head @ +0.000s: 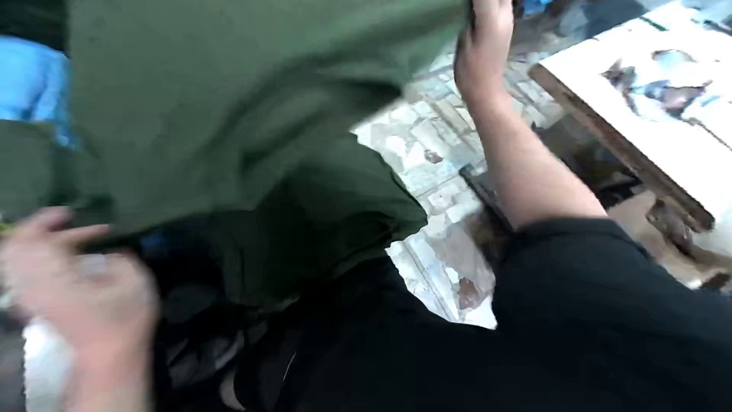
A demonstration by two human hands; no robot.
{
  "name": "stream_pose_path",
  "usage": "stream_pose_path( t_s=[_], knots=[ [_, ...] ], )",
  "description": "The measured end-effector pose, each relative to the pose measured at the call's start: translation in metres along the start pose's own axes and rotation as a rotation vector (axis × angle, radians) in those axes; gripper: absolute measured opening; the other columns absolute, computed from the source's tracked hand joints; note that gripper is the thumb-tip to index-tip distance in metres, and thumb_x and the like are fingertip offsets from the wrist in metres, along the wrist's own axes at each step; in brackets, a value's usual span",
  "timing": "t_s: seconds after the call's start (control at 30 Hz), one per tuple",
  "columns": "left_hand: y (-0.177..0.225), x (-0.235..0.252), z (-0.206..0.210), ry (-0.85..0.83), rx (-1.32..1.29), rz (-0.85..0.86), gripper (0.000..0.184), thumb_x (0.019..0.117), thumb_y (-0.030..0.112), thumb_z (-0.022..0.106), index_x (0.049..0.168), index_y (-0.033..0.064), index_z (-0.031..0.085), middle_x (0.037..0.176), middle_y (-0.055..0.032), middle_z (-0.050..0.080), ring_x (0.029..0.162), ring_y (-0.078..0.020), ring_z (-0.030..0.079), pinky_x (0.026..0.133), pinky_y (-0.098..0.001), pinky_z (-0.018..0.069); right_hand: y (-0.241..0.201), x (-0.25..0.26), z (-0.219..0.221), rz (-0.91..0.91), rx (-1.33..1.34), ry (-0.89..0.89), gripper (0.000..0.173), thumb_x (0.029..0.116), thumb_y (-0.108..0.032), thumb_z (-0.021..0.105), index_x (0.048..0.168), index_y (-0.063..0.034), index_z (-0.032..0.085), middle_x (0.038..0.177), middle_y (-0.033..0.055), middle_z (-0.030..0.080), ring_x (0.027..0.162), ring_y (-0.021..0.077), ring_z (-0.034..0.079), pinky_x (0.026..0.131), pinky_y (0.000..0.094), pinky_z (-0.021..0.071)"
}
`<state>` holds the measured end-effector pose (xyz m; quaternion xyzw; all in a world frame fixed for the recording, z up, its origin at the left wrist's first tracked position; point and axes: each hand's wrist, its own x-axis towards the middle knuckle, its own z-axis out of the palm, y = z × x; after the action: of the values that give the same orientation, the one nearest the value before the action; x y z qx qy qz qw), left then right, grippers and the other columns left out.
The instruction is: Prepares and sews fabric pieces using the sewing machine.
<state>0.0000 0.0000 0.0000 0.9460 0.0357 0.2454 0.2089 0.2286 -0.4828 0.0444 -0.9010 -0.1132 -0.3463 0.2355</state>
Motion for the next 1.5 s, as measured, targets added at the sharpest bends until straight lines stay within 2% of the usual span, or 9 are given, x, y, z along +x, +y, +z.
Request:
stream_pose_path(
  t_s=[0.1, 0.2, 0.4, 0.6, 0.8, 1.03, 1.17, 1.27, 1.5],
  knots=[
    [0.019, -0.075, 0.050, -0.379, -0.007, -0.289, 0.028, 0.0976, -0.005, 0.049, 0.119, -0.0166, 0.062, 0.152, -0.0363, 0.040, 0.140, -0.0524, 0.042, 0.114, -0.0618, 0.0372, 0.047, -0.147, 0.033, 0.075, -0.082, -0.389, 0.051, 0.0994, 0.005, 0.044, 0.149, -0.0020, 0.051, 0.160, 0.0314, 0.034, 0.145, 0.0487, 0.040, 0.116, 0.0612, 0.0379],
    [0.011, -0.129, 0.094, -0.694, 0.005, -0.465, 0.028, 0.1045, 0.003, 0.048, 0.125, -0.0099, 0.062, 0.159, -0.0300, 0.037, 0.141, -0.0451, 0.046, 0.114, -0.0532, 0.0417, 0.055, -0.266, 0.037, 0.400, -0.241, -1.044, 0.054, 0.1047, -0.003, 0.043, 0.158, -0.0105, 0.039, 0.155, 0.0280, 0.044, 0.136, 0.0497, 0.051, 0.108, 0.0661, 0.0427],
    [0.014, -0.140, 0.089, -0.612, -0.027, -0.549, 0.031, 0.1082, 0.010, 0.043, 0.125, -0.0069, 0.063, 0.161, -0.0233, 0.038, 0.146, -0.0388, 0.043, 0.120, -0.0477, 0.0357, 0.098, -0.243, 0.041, 0.359, -0.421, -1.547, 0.044, 0.1044, -0.022, 0.055, 0.147, -0.0100, 0.056, 0.133, 0.0302, 0.063, 0.127, 0.0515, 0.057, 0.104, 0.0700, 0.0429],
    [0.020, -0.151, 0.088, -0.571, -0.218, -0.662, 0.036, 0.1080, 0.010, 0.041, 0.135, -0.0058, 0.059, 0.158, -0.0200, 0.044, 0.147, -0.0316, 0.044, 0.122, -0.0430, 0.0331, 0.049, -0.148, 0.123, 0.261, -0.226, -1.058, 0.042, 0.1046, -0.017, 0.053, 0.142, 0.0023, 0.056, 0.145, 0.0385, 0.048, 0.133, 0.0582, 0.048, 0.106, 0.0742, 0.0375],
    [0.030, -0.166, 0.070, -0.355, -0.186, -0.607, 0.033, 0.1017, 0.011, 0.050, 0.125, -0.0064, 0.065, 0.135, -0.0229, 0.064, 0.130, -0.0345, 0.060, 0.115, -0.0475, 0.0416, -0.164, -0.124, 0.242, -0.484, 0.175, -1.099, 0.042, 0.1077, -0.018, 0.048, 0.142, 0.0053, 0.055, 0.149, 0.0352, 0.047, 0.140, 0.0528, 0.043, 0.116, 0.0645, 0.0331],
    [0.070, -0.276, 0.017, -0.476, -0.284, -0.800, 0.028, 0.1051, 0.017, 0.054, 0.113, -0.0053, 0.069, 0.110, -0.0266, 0.071, 0.108, -0.0438, 0.068, 0.094, -0.0620, 0.0514, -0.330, -0.176, 0.330, -0.717, -0.149, -1.368, 0.068, 0.0998, -0.043, 0.064, 0.142, 0.0082, 0.052, 0.151, 0.0407, 0.038, 0.143, 0.0588, 0.033, 0.111, 0.0753, 0.0297],
    [0.113, -0.359, -0.034, -0.175, -0.338, -1.042, 0.029, 0.1042, 0.016, 0.054, 0.103, -0.0077, 0.071, 0.101, -0.0249, 0.072, 0.101, -0.0390, 0.070, 0.094, -0.0570, 0.0523, -0.358, -0.193, 0.348, -0.873, -0.192, -1.404, 0.042, 0.1035, -0.022, 0.058, 0.133, 0.0080, 0.060, 0.140, 0.0373, 0.054, 0.137, 0.0558, 0.045, 0.108, 0.0750, 0.0339],
    [0.144, -0.398, -0.092, 0.125, -0.350, -1.121, 0.034, 0.1020, 0.018, 0.053, 0.083, -0.0056, 0.068, 0.072, -0.0141, 0.063, 0.068, -0.0217, 0.060, 0.065, -0.0409, 0.0477, -0.368, -0.196, 0.320, -0.428, 0.474, -1.312, 0.040, 0.1063, -0.008, 0.049, 0.139, 0.0139, 0.050, 0.140, 0.0379, 0.052, 0.135, 0.0477, 0.050, 0.114, 0.0618, 0.0355],
    [0.086, -0.416, -0.244, 0.911, 0.071, -1.382, 0.019, 0.1011, 0.005, 0.057, 0.115, -0.0062, 0.065, 0.100, -0.0123, 0.069, 0.091, -0.0121, 0.066, 0.085, -0.0293, 0.0553, -0.365, -0.239, 0.287, -0.749, 0.292, -1.225, 0.059, 0.0960, -0.014, 0.069, 0.145, 0.0115, 0.048, 0.148, 0.0429, 0.040, 0.138, 0.0590, 0.041, 0.113, 0.0691, 0.0346]
  ],
)
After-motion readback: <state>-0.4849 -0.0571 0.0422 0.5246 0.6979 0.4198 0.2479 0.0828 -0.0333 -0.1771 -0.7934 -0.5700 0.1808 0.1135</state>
